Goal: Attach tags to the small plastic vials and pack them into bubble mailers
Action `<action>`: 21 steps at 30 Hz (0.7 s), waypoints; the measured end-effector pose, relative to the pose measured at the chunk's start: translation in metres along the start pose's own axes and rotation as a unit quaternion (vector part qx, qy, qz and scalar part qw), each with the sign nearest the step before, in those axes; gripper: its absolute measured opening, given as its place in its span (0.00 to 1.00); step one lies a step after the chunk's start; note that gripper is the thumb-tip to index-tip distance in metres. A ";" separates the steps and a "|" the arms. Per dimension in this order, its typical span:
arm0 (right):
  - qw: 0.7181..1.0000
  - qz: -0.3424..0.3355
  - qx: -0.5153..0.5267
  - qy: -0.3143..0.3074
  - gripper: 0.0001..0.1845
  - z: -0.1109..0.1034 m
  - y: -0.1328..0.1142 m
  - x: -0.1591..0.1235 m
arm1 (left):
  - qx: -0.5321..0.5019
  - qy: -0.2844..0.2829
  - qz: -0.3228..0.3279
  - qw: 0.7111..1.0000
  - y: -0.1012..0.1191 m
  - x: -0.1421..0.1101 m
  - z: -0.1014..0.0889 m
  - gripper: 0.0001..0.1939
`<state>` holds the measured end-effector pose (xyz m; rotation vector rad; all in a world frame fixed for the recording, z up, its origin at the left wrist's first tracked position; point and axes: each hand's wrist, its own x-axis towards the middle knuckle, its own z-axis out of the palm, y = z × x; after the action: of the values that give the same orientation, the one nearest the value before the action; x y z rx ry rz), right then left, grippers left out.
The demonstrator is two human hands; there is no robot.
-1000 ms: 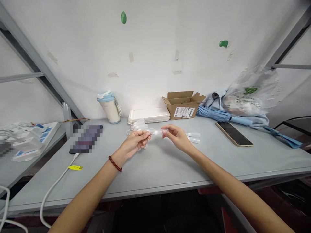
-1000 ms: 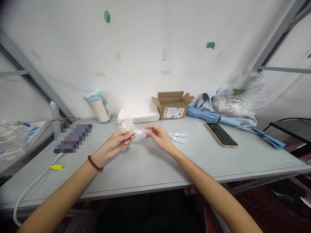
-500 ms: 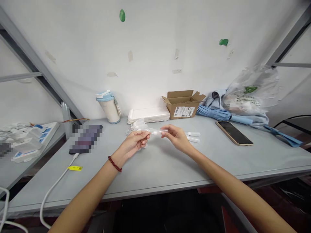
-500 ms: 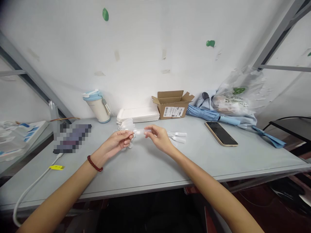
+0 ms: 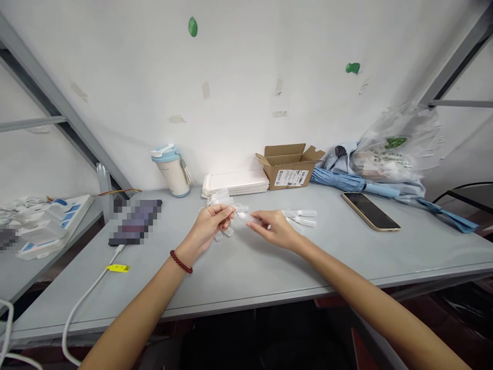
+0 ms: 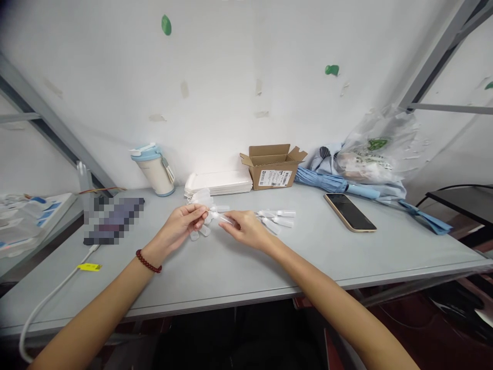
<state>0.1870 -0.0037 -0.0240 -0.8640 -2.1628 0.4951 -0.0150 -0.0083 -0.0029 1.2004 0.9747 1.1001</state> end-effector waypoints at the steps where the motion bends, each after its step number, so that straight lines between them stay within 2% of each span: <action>1: 1.000 0.002 0.001 -0.003 0.14 0.000 0.000 0.000 | 0.022 0.004 0.009 1.000 0.000 0.000 0.000 0.13; 9: 0.999 0.020 -0.018 -0.027 0.13 0.003 -0.002 -0.001 | 0.186 0.036 0.072 0.979 -0.006 -0.001 0.007 0.15; 16: 0.997 -0.006 -0.065 -0.051 0.13 0.004 -0.003 -0.002 | 0.215 0.025 0.076 0.973 -0.008 -0.002 0.010 0.15; 21: 0.999 0.031 -0.001 -0.025 0.15 -0.003 -0.004 0.002 | 0.208 -0.003 0.065 0.976 -0.015 -0.003 0.014 0.15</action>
<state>0.1869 -0.0049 -0.0189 -0.9304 -2.1863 0.5512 -0.0007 -0.0143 -0.0157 1.6242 1.1718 1.0210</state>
